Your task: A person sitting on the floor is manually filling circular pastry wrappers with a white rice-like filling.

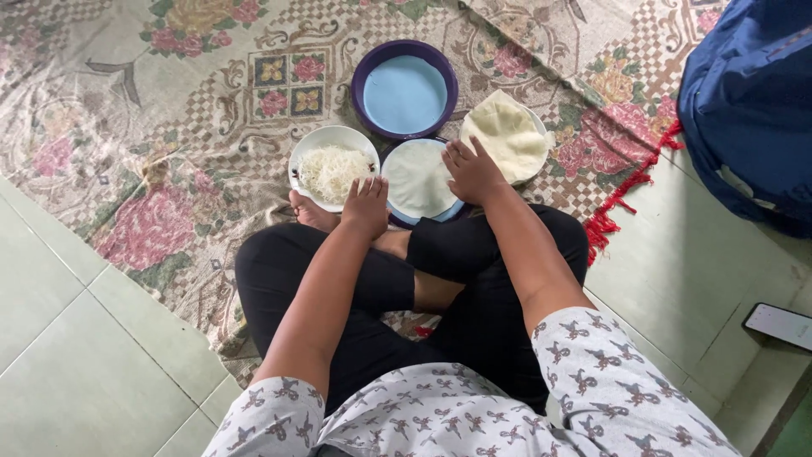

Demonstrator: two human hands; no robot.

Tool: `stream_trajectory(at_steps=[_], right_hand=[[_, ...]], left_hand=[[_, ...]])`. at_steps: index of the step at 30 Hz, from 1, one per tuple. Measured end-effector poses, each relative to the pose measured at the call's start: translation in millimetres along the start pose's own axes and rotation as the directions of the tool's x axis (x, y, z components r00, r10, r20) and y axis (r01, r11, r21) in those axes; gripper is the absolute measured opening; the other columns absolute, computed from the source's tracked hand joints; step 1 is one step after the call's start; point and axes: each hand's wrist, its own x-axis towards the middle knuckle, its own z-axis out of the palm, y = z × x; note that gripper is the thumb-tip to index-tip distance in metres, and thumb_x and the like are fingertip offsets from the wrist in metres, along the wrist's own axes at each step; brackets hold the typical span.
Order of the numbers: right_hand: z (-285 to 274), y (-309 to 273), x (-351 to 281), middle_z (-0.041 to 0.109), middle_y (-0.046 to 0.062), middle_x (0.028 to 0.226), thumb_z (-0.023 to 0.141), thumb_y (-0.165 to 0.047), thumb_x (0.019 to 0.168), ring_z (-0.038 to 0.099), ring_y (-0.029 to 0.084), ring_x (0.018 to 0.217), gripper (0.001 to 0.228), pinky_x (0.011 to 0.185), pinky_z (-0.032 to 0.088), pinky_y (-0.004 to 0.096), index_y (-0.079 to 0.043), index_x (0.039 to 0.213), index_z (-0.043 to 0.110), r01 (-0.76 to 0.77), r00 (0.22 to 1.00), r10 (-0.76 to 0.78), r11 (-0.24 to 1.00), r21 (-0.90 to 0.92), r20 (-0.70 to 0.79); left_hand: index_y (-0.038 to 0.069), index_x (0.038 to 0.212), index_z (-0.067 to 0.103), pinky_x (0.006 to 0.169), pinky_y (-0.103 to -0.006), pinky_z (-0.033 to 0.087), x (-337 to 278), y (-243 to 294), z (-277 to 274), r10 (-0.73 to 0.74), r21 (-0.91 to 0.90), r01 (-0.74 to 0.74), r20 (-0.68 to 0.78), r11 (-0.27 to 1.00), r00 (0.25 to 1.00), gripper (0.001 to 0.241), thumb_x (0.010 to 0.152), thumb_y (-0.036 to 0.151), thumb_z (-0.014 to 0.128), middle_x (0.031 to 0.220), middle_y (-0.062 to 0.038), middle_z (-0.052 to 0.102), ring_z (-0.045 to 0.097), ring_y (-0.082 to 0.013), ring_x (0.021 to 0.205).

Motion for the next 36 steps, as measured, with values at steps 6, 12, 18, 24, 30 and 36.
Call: stream_trajectory(at_steps=[6, 12, 18, 24, 30, 36], right_hand=[[-11.3, -3.5, -6.3, 0.021, 0.006, 0.174, 0.038, -0.043, 0.1, 0.015, 0.027, 0.16, 0.076, 0.132, 0.003, 0.055, -0.019, 0.169, 0.018, -0.036, 0.996, 0.035, 0.999, -0.012, -0.084], [-11.9, -8.4, -5.5, 0.043, 0.007, 0.158, 0.05, -0.041, 0.096, 0.055, 0.033, 0.135, 0.071, 0.114, 0.041, 0.052, -0.031, 0.164, 0.033, -0.096, 0.944, 0.174, 0.957, 0.273, -0.28], [-29.1, -16.7, 23.3, 0.058, -0.013, 0.115, 0.07, -0.045, 0.091, 0.069, 0.012, 0.09, 0.032, 0.078, 0.058, 0.036, -0.041, 0.123, 0.07, -0.122, 0.794, 0.462, 0.759, 0.639, -0.396], [-84.3, -62.4, 94.7, 0.065, -0.014, 0.107, 0.077, -0.033, 0.087, 0.073, 0.012, 0.079, 0.024, 0.071, 0.06, 0.031, -0.034, 0.11, 0.076, 0.072, 0.735, 0.521, 0.577, 0.814, -0.434], [-137.0, -105.7, 131.5, 0.067, -0.004, 0.106, 0.071, -0.019, 0.093, 0.073, 0.016, 0.087, 0.022, 0.073, 0.059, 0.035, -0.024, 0.114, 0.076, 0.13, 0.884, 0.327, 0.512, 0.849, -0.333], [-73.3, -139.6, 119.2, 0.072, 0.007, 0.104, 0.072, -0.035, 0.097, 0.07, 0.03, 0.104, 0.019, 0.078, 0.06, 0.046, -0.02, 0.106, 0.078, 0.222, 0.794, 0.241, 0.74, 0.635, -0.558]], left_hand=[[0.008, 0.168, 0.007, 0.13, -0.0522, -0.006, -10.8, -5.0, -3.8, -0.028, -0.044, 0.028, -0.006, 0.999, 1.0, 0.08, 0.108, 0.051, 0.037, 0.174, -0.014, 0.008, 0.009, -0.0309, 0.161], [0.021, 0.164, 0.03, 0.128, -0.0594, 0.013, -8.7, -28.3, -21.8, -0.038, -0.125, 0.013, -0.199, 0.992, 0.979, 0.065, 0.105, 0.046, 0.043, 0.169, -0.005, 0.029, 0.025, -0.0292, 0.156], [0.037, 0.103, 0.07, 0.09, -0.0465, 0.05, 21.7, -155.7, -35.9, -0.028, 0.192, 0.19, -0.63, 0.963, 0.776, 0.017, 0.091, 0.047, 0.066, 0.094, 0.01, 0.071, 0.072, -0.0207, 0.09], [0.036, 0.111, 0.064, 0.081, -0.0429, 0.05, 17.7, -195.8, -38.4, -0.224, 0.062, 0.322, -0.596, 0.945, 0.771, 0.017, 0.1, 0.048, 0.059, 0.097, 0.005, 0.07, 0.072, -0.0232, 0.092], [0.037, 0.106, 0.072, 0.095, -0.0448, 0.052, 47.5, -176.4, 2.2, -0.123, -0.208, 0.04, -0.4, 0.977, 0.908, 0.019, 0.088, 0.043, 0.071, 0.107, 0.009, 0.071, 0.069, -0.0207, 0.11], [0.037, 0.095, 0.073, 0.096, -0.0442, 0.055, 58.5, -182.8, -2.9, -0.131, -0.397, 0.04, -0.205, 0.917, 0.97, 0.013, 0.084, 0.041, 0.079, 0.1, 0.009, 0.07, 0.07, -0.0213, 0.112]])
